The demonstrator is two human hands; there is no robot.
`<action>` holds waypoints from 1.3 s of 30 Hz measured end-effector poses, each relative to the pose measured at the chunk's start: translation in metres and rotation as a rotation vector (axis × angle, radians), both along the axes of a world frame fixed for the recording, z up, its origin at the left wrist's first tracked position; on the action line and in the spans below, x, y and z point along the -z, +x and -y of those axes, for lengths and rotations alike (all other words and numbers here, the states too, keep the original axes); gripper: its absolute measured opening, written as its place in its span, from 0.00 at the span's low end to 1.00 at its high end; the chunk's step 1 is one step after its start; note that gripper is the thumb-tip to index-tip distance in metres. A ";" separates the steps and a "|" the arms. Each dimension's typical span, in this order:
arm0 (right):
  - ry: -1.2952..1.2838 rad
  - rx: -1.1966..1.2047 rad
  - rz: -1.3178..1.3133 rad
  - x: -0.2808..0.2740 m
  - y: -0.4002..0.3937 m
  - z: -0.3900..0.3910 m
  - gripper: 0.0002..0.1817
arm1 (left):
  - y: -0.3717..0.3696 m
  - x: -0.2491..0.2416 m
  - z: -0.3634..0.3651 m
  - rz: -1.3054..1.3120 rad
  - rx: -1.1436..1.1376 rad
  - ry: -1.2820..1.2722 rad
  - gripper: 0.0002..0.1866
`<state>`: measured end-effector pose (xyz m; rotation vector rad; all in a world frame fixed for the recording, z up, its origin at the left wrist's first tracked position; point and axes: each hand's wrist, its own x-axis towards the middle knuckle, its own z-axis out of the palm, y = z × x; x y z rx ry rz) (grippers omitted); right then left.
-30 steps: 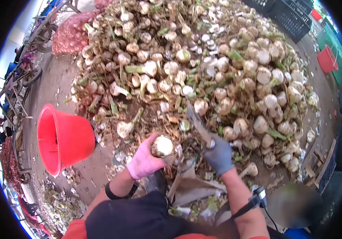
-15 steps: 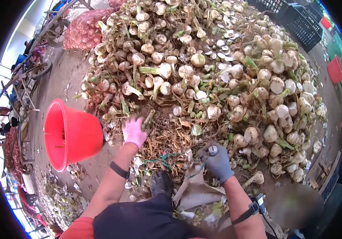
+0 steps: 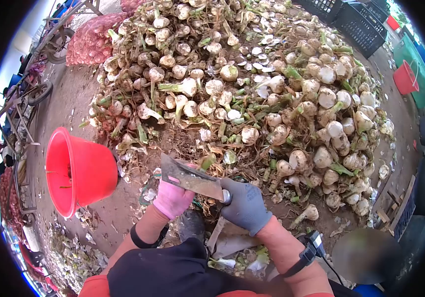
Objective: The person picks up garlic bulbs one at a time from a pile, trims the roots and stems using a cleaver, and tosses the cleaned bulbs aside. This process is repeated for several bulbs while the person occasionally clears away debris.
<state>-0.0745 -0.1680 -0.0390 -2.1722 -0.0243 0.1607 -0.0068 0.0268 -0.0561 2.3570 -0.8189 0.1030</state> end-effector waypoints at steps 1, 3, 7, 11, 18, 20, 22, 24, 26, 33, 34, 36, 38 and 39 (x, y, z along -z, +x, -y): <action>0.000 0.002 0.001 0.001 0.000 0.003 0.12 | 0.000 -0.008 0.005 0.096 0.036 0.005 0.16; 0.027 -0.001 -0.005 0.012 0.000 0.016 0.12 | 0.002 -0.018 0.007 0.017 0.009 -0.073 0.12; 0.020 0.230 -0.235 0.093 -0.022 0.068 0.10 | 0.018 -0.035 -0.001 0.037 -0.030 0.047 0.07; 0.090 0.222 -0.234 0.060 -0.011 0.042 0.10 | 0.014 -0.026 -0.007 -0.127 -0.224 -0.034 0.10; 0.427 0.126 -0.361 0.048 -0.002 0.011 0.06 | -0.001 -0.022 -0.011 -1.400 -0.376 -1.159 0.16; 0.438 0.119 -0.365 0.034 0.001 0.009 0.06 | -0.009 -0.010 -0.012 -1.567 -0.332 -1.213 0.21; 0.447 0.115 -0.369 0.024 0.003 0.012 0.06 | -0.012 -0.011 -0.010 -1.488 -0.265 -1.058 0.23; 0.279 0.108 -0.330 0.017 0.002 0.015 0.07 | -0.012 -0.019 -0.007 -1.331 -0.214 -0.782 0.29; 0.181 0.097 -0.268 0.007 0.002 0.015 0.08 | -0.012 -0.031 0.003 -1.267 -0.200 -0.776 0.32; -0.124 -0.065 -0.087 -0.023 -0.001 0.008 0.11 | -0.003 -0.025 0.001 -1.048 0.058 -0.447 0.38; -0.123 -0.063 -0.091 -0.027 -0.001 0.006 0.11 | -0.012 -0.015 0.001 -1.114 -0.024 -0.737 0.39; -0.072 -0.113 -0.032 -0.032 0.000 0.004 0.16 | -0.011 -0.022 0.001 -1.043 -0.056 -0.759 0.44; -0.065 -0.110 -0.011 -0.031 -0.001 0.001 0.14 | -0.009 -0.029 0.003 -1.039 -0.014 -0.776 0.45; -0.058 -0.110 0.011 -0.029 -0.001 0.000 0.13 | -0.009 -0.031 0.004 -1.033 0.024 -0.793 0.45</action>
